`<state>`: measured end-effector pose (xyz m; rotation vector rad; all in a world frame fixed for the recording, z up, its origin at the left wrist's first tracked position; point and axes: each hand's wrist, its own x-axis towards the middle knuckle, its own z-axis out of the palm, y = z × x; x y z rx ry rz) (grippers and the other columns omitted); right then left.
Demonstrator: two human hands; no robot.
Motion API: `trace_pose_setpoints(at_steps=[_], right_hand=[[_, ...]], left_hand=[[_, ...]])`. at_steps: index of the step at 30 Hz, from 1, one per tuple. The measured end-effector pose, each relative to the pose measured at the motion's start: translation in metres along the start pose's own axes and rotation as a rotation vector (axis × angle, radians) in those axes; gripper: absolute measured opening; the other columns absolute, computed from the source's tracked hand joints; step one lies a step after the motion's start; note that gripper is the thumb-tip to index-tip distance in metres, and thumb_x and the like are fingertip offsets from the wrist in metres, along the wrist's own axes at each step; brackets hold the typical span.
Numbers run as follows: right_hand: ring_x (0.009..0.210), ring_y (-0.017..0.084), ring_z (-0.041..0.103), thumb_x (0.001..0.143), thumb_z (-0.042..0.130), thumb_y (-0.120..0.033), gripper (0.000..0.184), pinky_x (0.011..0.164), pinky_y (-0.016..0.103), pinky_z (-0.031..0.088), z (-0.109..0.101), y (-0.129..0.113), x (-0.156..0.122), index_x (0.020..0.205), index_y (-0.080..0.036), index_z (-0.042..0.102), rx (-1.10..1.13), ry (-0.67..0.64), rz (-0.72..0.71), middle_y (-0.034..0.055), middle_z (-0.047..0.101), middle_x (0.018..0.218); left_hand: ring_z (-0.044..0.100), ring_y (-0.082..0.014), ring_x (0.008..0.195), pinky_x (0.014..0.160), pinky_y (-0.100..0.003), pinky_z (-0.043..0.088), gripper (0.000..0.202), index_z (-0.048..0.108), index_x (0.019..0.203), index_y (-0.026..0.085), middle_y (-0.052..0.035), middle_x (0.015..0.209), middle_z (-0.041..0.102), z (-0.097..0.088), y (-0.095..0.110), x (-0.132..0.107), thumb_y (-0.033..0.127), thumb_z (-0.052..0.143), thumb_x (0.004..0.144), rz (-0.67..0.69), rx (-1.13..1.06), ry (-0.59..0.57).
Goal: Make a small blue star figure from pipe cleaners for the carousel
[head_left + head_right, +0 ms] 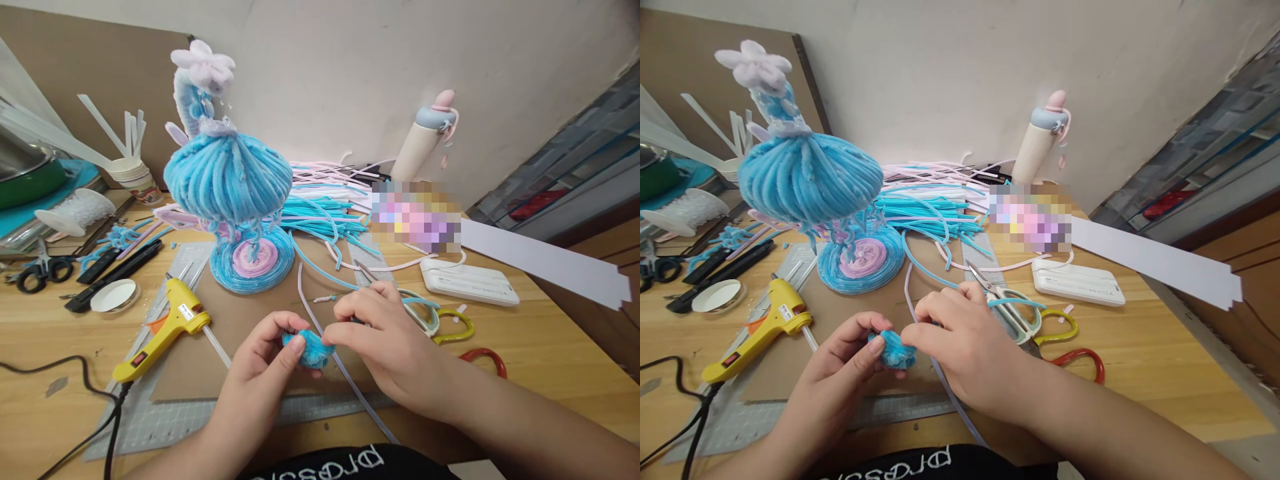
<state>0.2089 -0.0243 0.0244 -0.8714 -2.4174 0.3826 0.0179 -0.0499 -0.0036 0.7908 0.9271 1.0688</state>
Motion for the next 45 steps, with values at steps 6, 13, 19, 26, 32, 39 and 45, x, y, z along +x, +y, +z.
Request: trace_pose_setpoints(at_steps=[6,13,19,26,32,39,45], right_hand=[[0.083,0.015,0.051,0.091,0.036,-0.003,0.026,0.074,0.035,0.025,0.0012,0.0007,0.0008,0.096,-0.016,0.058,0.051,0.037,-0.002,0.0032,0.058,0.087],[0.082,0.015,0.051,0.09,0.036,-0.002,0.028,0.074,0.034,0.025,0.0007,0.0024,0.0014,0.094,-0.017,0.059,0.04,0.03,-0.008,0.0028,0.057,0.086],[0.081,0.015,0.05,0.09,0.036,-0.003,0.028,0.074,0.034,0.025,0.0005,0.0027,0.0008,0.093,-0.018,0.06,0.032,0.004,-0.006,0.0026,0.056,0.086],[0.081,0.015,0.05,0.089,0.034,-0.002,0.028,0.074,0.035,0.024,0.0016,0.0018,0.0013,0.092,-0.017,0.058,0.034,0.004,-0.003,0.0028,0.057,0.086],[0.082,0.015,0.05,0.09,0.034,-0.003,0.028,0.074,0.034,0.025,0.0011,0.0018,0.0011,0.091,-0.017,0.059,0.031,-0.019,0.006,0.0029,0.057,0.087],[0.081,0.015,0.051,0.09,0.035,-0.003,0.028,0.074,0.034,0.025,0.0,0.0018,0.0008,0.091,-0.018,0.059,0.029,-0.024,0.004,0.0026,0.057,0.087],[0.081,0.015,0.051,0.089,0.035,-0.003,0.028,0.073,0.034,0.025,0.0,0.0014,0.0012,0.091,-0.018,0.059,0.026,-0.025,0.005,0.0032,0.057,0.087]], left_hand=[[0.058,-0.0132,0.067,0.059,-0.029,0.058,0.015,0.064,0.09,0.019,-0.0008,0.078,0.061,-0.0017,-0.0011,0.0016,0.03,0.068,0.08,-0.004,0.007,0.022],[0.059,-0.0138,0.067,0.059,-0.03,0.058,0.017,0.063,0.089,0.019,-0.0011,0.077,0.062,-0.0009,0.0009,-0.0008,0.031,0.069,0.079,-0.017,0.006,0.03],[0.059,-0.0132,0.067,0.059,-0.028,0.058,0.015,0.063,0.089,0.018,-0.0008,0.076,0.064,-0.0001,0.0016,0.0011,0.029,0.068,0.08,-0.018,-0.016,0.01],[0.06,-0.0131,0.067,0.06,-0.028,0.058,0.015,0.063,0.089,0.018,-0.0012,0.076,0.064,-0.0007,0.0005,0.0007,0.029,0.068,0.08,-0.024,-0.015,0.007],[0.059,-0.0133,0.067,0.059,-0.028,0.058,0.016,0.063,0.089,0.017,-0.0015,0.076,0.064,0.0,0.0019,0.0002,0.029,0.069,0.08,-0.031,-0.007,0.008],[0.059,-0.0141,0.067,0.058,-0.029,0.058,0.018,0.062,0.088,0.017,-0.0021,0.078,0.063,0.0022,0.0023,0.0002,0.03,0.07,0.079,-0.044,0.003,0.027],[0.059,-0.0142,0.066,0.059,-0.03,0.058,0.018,0.062,0.089,0.017,-0.0022,0.076,0.063,0.0008,0.0011,0.0004,0.03,0.069,0.079,-0.048,0.001,0.021]])
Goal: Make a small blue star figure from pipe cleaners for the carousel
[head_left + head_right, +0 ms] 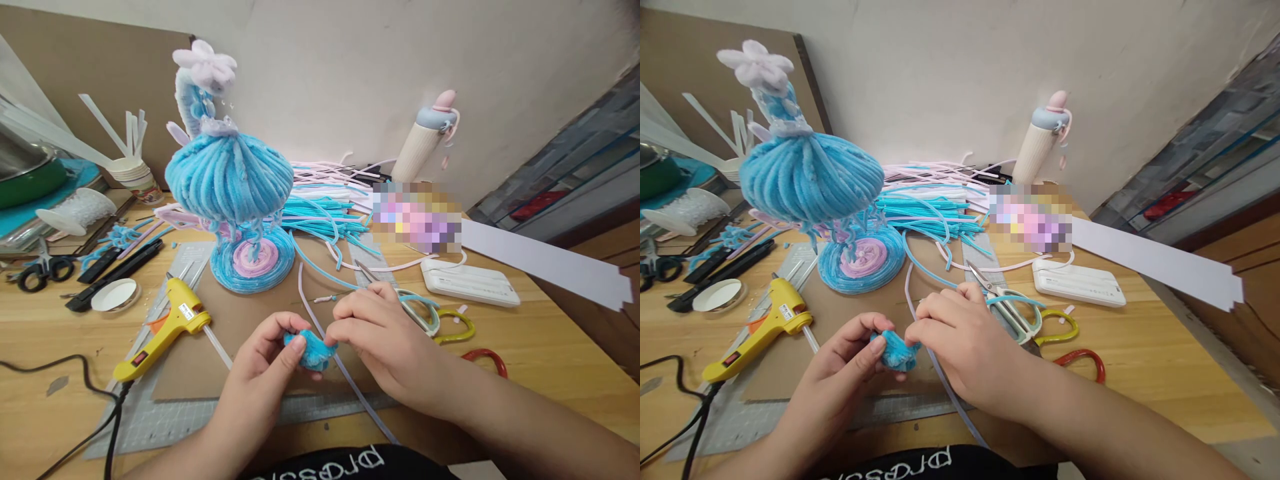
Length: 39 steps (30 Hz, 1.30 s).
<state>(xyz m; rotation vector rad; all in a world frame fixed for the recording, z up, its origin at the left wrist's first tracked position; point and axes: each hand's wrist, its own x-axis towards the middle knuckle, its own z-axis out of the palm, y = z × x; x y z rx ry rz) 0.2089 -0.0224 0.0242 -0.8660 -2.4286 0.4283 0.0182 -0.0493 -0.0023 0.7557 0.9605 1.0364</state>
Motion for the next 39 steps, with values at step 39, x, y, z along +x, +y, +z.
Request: trace_pose_setpoints(at_steps=[39], right_hand=[[0.092,0.016,0.055,0.089,0.038,-0.001,0.027,0.081,0.033,0.036,-0.0033,0.0025,-0.0012,0.101,-0.018,0.055,0.138,-0.008,0.036,0.0053,0.063,0.094]], left_hand=[[0.057,-0.0134,0.064,0.058,-0.03,0.057,0.018,0.063,0.087,0.017,-0.0009,0.075,0.06,-0.002,0.0001,0.0002,0.03,0.071,0.077,0.024,-0.01,0.045]])
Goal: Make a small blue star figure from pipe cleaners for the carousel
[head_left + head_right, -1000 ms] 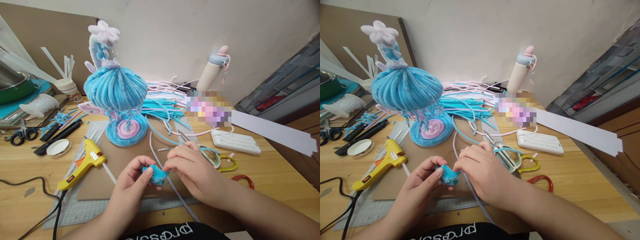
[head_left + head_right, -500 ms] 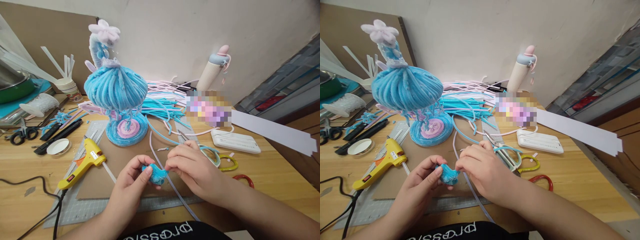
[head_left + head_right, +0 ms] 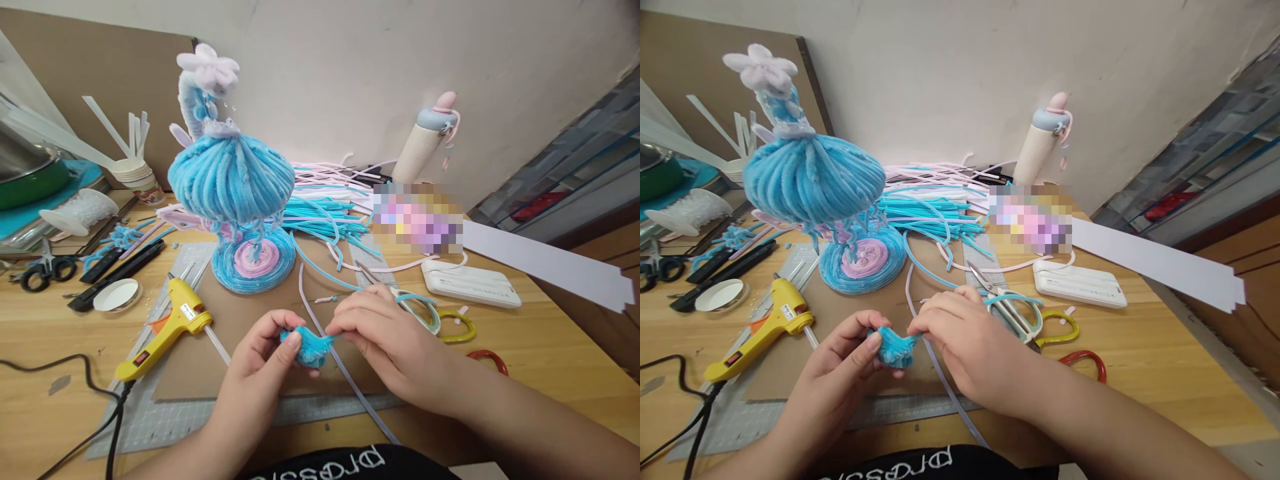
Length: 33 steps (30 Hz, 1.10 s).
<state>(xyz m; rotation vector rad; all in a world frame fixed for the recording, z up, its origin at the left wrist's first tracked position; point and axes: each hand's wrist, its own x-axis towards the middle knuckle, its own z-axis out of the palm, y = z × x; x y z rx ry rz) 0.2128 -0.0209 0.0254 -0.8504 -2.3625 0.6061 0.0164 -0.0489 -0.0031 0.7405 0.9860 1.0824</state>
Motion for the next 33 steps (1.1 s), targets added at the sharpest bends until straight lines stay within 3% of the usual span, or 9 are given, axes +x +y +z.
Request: trace_pose_setpoints(at_steps=[19,24,28,33], right_hand=[[0.087,0.016,0.054,0.089,0.037,0.0,0.027,0.077,0.033,0.031,0.003,-0.0011,0.0002,0.096,-0.017,0.057,-0.045,0.021,-0.04,0.0049,0.063,0.091],[0.091,0.018,0.053,0.094,0.047,-0.019,0.012,0.081,0.035,0.029,0.002,-0.0051,0.0012,0.102,-0.017,0.055,0.004,-0.046,-0.004,0.0049,0.062,0.094],[0.094,0.019,0.052,0.098,0.039,-0.04,0.03,0.083,0.037,0.028,0.0022,-0.0056,0.0018,0.106,-0.016,0.055,0.079,-0.071,-0.015,0.0057,0.061,0.096],[0.093,0.02,0.052,0.099,0.027,-0.047,0.044,0.081,0.037,0.029,0.0019,-0.0064,0.0025,0.104,-0.016,0.057,0.116,-0.078,-0.003,0.0062,0.06,0.094]], left_hand=[[0.056,-0.0127,0.064,0.058,-0.03,0.057,0.018,0.061,0.089,0.018,0.0004,0.074,0.059,-0.0027,-0.005,0.0005,0.032,0.067,0.08,0.011,0.017,-0.004],[0.057,-0.0126,0.065,0.057,-0.026,0.057,0.017,0.062,0.088,0.018,0.0003,0.075,0.059,0.0009,-0.0003,-0.0006,0.03,0.069,0.079,0.001,-0.001,-0.023],[0.056,-0.0101,0.064,0.056,-0.021,0.055,0.015,0.064,0.086,0.017,0.0008,0.075,0.06,0.0039,0.0014,0.0,0.028,0.071,0.078,-0.003,-0.009,-0.034],[0.056,-0.0094,0.064,0.056,-0.02,0.055,0.015,0.064,0.085,0.017,0.0008,0.076,0.06,0.0037,0.0016,0.0004,0.028,0.071,0.077,-0.005,-0.021,-0.039]])
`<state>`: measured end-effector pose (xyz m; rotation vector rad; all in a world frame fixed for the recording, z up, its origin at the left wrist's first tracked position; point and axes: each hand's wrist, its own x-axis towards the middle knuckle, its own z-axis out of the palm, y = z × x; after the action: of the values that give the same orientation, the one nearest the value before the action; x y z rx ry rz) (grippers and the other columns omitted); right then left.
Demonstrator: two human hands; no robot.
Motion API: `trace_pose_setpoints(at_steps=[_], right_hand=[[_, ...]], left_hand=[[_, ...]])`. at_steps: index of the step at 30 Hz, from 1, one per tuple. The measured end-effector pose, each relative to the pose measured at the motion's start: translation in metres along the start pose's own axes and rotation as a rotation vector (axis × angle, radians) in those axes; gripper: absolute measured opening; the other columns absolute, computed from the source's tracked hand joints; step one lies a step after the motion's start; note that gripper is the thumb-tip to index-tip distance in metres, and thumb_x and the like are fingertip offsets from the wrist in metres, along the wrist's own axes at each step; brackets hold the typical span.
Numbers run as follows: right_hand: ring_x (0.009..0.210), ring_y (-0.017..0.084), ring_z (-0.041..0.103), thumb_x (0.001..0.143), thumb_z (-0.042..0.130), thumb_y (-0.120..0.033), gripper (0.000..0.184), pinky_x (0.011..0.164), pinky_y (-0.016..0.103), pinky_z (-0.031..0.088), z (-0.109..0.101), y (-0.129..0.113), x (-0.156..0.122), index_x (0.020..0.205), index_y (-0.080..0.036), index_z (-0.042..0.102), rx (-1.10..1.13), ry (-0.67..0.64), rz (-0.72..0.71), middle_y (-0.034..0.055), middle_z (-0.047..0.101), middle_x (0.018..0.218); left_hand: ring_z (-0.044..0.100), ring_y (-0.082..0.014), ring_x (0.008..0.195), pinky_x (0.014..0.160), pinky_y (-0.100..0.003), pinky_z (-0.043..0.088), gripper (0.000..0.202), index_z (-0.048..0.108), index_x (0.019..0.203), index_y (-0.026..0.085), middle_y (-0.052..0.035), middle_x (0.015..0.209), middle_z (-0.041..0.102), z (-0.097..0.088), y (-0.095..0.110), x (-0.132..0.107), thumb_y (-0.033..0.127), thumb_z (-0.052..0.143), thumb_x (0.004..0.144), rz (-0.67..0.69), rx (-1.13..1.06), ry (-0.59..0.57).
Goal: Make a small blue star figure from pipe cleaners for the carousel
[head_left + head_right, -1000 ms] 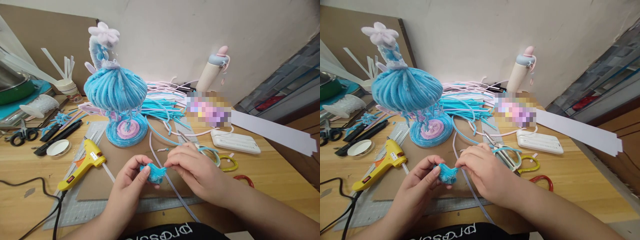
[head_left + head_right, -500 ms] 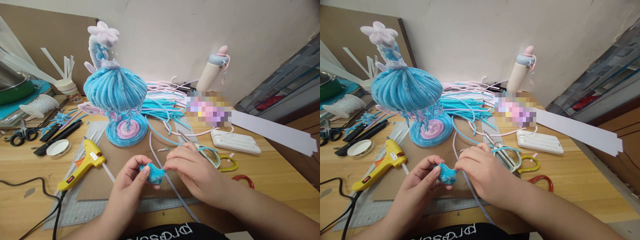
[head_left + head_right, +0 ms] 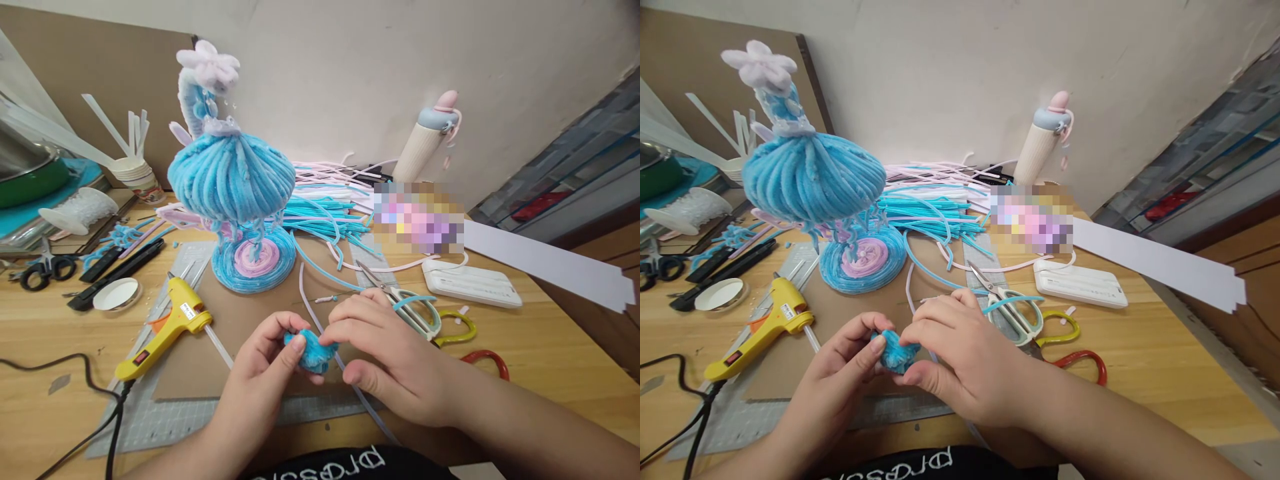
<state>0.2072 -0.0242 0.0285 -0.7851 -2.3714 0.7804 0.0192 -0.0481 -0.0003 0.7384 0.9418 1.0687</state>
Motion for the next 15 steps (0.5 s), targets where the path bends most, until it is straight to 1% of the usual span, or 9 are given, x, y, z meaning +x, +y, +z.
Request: trace_pose_setpoints(at_steps=[8,15], right_hand=[[0.094,0.02,0.049,0.097,0.028,-0.051,0.047,0.085,0.038,0.031,0.0004,-0.0003,-0.0004,0.104,-0.016,0.059,0.037,-0.007,0.059,0.0073,0.055,0.099],[0.097,0.021,0.048,0.097,0.031,-0.049,0.043,0.086,0.038,0.033,0.0016,-0.0004,-0.0018,0.105,-0.016,0.057,0.055,-0.016,0.068,0.0079,0.054,0.102]], left_hand=[[0.057,-0.0098,0.065,0.057,-0.021,0.056,0.016,0.064,0.086,0.017,0.0005,0.077,0.061,0.0,-0.0001,-0.0013,0.028,0.072,0.077,0.004,0.011,0.003],[0.058,-0.01,0.067,0.058,-0.02,0.056,0.015,0.063,0.086,0.017,0.0004,0.077,0.062,-0.0011,-0.0013,-0.0024,0.028,0.071,0.078,0.002,0.032,-0.005]])
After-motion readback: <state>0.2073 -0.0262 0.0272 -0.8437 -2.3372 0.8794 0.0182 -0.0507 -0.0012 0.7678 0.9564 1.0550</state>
